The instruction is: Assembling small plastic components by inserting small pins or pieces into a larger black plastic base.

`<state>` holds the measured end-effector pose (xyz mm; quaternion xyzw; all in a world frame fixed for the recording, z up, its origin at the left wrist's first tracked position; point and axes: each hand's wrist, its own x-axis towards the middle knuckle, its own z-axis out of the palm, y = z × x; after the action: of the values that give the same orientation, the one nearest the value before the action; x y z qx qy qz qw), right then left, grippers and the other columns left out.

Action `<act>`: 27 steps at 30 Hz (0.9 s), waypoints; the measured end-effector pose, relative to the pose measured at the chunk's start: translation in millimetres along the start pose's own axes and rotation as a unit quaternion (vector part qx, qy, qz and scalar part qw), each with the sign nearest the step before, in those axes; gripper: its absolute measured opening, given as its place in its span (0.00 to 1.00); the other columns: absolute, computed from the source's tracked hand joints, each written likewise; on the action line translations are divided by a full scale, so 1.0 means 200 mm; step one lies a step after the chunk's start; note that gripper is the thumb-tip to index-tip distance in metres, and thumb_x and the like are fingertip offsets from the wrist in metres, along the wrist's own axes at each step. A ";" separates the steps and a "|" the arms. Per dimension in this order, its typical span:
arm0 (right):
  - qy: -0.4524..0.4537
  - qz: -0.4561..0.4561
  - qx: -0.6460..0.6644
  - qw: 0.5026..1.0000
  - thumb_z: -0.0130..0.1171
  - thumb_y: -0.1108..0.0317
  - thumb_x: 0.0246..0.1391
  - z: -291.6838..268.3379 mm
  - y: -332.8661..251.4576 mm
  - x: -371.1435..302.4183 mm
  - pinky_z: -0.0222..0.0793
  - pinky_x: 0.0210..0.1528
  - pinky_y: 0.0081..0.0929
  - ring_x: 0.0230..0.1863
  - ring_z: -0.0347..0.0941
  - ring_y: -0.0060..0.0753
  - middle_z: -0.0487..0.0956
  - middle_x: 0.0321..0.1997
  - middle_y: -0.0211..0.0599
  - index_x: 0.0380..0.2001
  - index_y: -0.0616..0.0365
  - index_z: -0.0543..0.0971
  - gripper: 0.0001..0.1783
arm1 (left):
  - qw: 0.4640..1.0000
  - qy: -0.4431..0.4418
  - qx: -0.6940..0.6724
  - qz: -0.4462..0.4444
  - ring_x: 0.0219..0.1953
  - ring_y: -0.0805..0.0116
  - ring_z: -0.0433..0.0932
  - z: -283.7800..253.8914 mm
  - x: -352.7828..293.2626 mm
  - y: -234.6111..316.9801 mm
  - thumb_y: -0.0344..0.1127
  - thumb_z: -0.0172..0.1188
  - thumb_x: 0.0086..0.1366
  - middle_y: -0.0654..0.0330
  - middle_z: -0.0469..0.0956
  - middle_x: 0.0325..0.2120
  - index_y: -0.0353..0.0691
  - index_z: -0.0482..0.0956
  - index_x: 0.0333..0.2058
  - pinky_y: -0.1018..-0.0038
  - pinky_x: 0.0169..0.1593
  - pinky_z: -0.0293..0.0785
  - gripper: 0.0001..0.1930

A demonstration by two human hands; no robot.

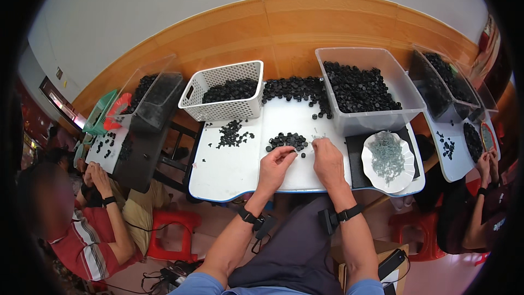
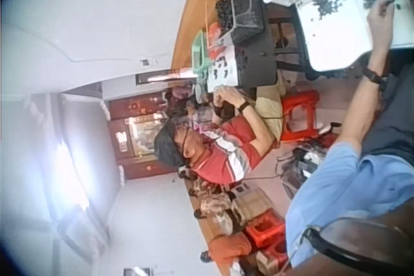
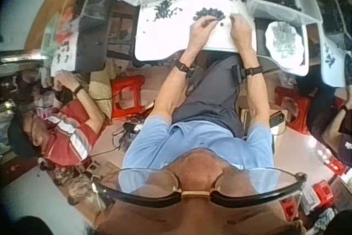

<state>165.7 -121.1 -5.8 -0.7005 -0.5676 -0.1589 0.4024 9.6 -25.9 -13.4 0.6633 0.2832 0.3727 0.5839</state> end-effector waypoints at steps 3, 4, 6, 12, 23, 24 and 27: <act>0.048 0.033 0.021 0.998 0.62 0.80 0.57 0.00 0.01 0.00 0.75 0.39 0.44 0.38 0.79 0.55 0.77 0.38 0.47 0.39 0.60 0.78 0.07 | 1.000 -0.016 -0.003 -0.013 0.40 0.79 0.81 -0.01 0.01 0.03 0.30 0.68 0.69 0.62 0.86 0.38 0.33 0.85 0.48 0.80 0.46 0.77 0.12; 0.051 0.033 0.023 0.998 0.62 0.80 0.57 0.00 0.02 0.01 0.75 0.39 0.44 0.38 0.79 0.55 0.77 0.38 0.47 0.39 0.60 0.78 0.07 | 1.000 -0.016 0.000 -0.010 0.40 0.79 0.81 -0.02 0.03 0.04 0.30 0.68 0.69 0.62 0.86 0.38 0.33 0.85 0.48 0.80 0.46 0.77 0.12; 0.065 0.059 0.072 0.994 0.62 0.80 0.57 0.00 0.04 0.00 0.75 0.39 0.44 0.37 0.79 0.55 0.78 0.38 0.47 0.38 0.61 0.80 0.06 | 0.997 -0.029 0.074 0.023 0.39 0.78 0.82 -0.09 0.07 0.07 0.30 0.68 0.68 0.63 0.86 0.37 0.34 0.85 0.48 0.80 0.45 0.78 0.11; 0.096 0.126 0.127 0.979 0.62 0.80 0.56 -0.01 0.07 0.00 0.75 0.40 0.41 0.37 0.80 0.54 0.83 0.37 0.49 0.36 0.63 0.82 0.04 | 0.955 0.053 0.225 0.186 0.41 0.67 0.83 -0.36 0.58 0.43 0.33 0.70 0.64 0.53 0.86 0.44 0.34 0.84 0.50 0.72 0.48 0.78 0.17; 0.111 0.164 0.141 0.970 0.64 0.77 0.56 0.01 0.10 -0.01 0.76 0.41 0.40 0.38 0.81 0.52 0.83 0.36 0.48 0.36 0.62 0.83 0.04 | 0.906 -0.159 0.334 0.204 0.32 0.60 0.79 -0.11 0.28 0.24 0.31 0.70 0.61 0.56 0.81 0.30 0.39 0.86 0.44 0.66 0.40 0.77 0.12; 0.111 0.152 0.152 0.970 0.64 0.77 0.56 0.00 0.09 0.00 0.76 0.42 0.40 0.38 0.81 0.52 0.84 0.37 0.47 0.37 0.62 0.83 0.05 | 0.898 -0.176 0.343 0.214 0.33 0.62 0.78 -0.08 0.23 0.21 0.31 0.69 0.61 0.57 0.79 0.29 0.39 0.86 0.45 0.67 0.40 0.76 0.13; 0.109 0.160 0.162 0.968 0.63 0.78 0.56 -0.01 0.06 0.01 0.77 0.42 0.40 0.38 0.82 0.53 0.84 0.37 0.47 0.38 0.63 0.83 0.06 | 0.885 -0.171 0.356 0.245 0.34 0.57 0.79 0.00 0.17 0.15 0.31 0.69 0.61 0.54 0.79 0.29 0.37 0.86 0.44 0.63 0.41 0.76 0.13</act>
<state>177.5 -121.6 -9.0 -0.6858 -0.4191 -0.0737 0.5905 26.3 -2.8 21.0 0.9283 0.1211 0.2586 0.2381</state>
